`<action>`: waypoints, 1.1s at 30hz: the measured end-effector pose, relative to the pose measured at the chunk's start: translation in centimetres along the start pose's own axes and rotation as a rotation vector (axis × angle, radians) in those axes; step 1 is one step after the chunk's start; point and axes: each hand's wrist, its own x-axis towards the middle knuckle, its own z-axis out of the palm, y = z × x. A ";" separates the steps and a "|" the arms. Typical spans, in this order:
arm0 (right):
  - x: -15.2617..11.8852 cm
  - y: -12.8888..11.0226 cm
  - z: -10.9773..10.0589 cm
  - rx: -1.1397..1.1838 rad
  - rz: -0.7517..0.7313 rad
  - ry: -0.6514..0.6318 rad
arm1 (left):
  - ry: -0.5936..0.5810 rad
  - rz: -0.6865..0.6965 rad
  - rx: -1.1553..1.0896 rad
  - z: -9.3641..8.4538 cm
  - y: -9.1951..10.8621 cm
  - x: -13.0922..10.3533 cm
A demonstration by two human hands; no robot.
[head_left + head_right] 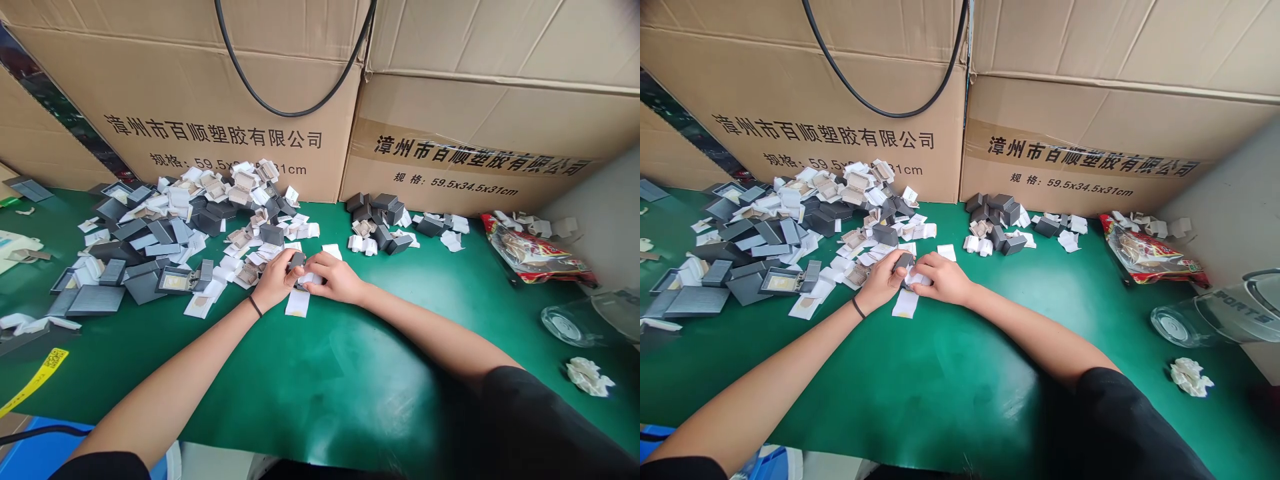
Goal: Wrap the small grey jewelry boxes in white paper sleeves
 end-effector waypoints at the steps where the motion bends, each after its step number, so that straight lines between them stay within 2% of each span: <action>1: -0.1 -0.1 0.1 0.037 0.026 0.023 | -0.002 -0.001 -0.002 0.0 0.0 0.0; 10: -0.7 -0.4 0.7 0.189 0.211 0.123 | 0.002 0.026 0.021 -0.1 0.1 0.0; 15: -0.5 -0.4 0.5 0.228 0.138 0.155 | -0.003 0.023 0.029 -0.1 0.0 0.0; 23: -0.1 -0.4 0.2 0.231 0.154 0.120 | 0.018 0.020 0.049 0.0 0.0 0.0; 29: 0.0 -0.1 0.3 -0.007 0.041 0.037 | 0.010 0.020 0.023 0.0 0.0 0.0; 33: 0.0 0.2 0.2 -0.144 -0.101 -0.010 | -0.018 0.015 -0.021 -0.1 0.1 0.0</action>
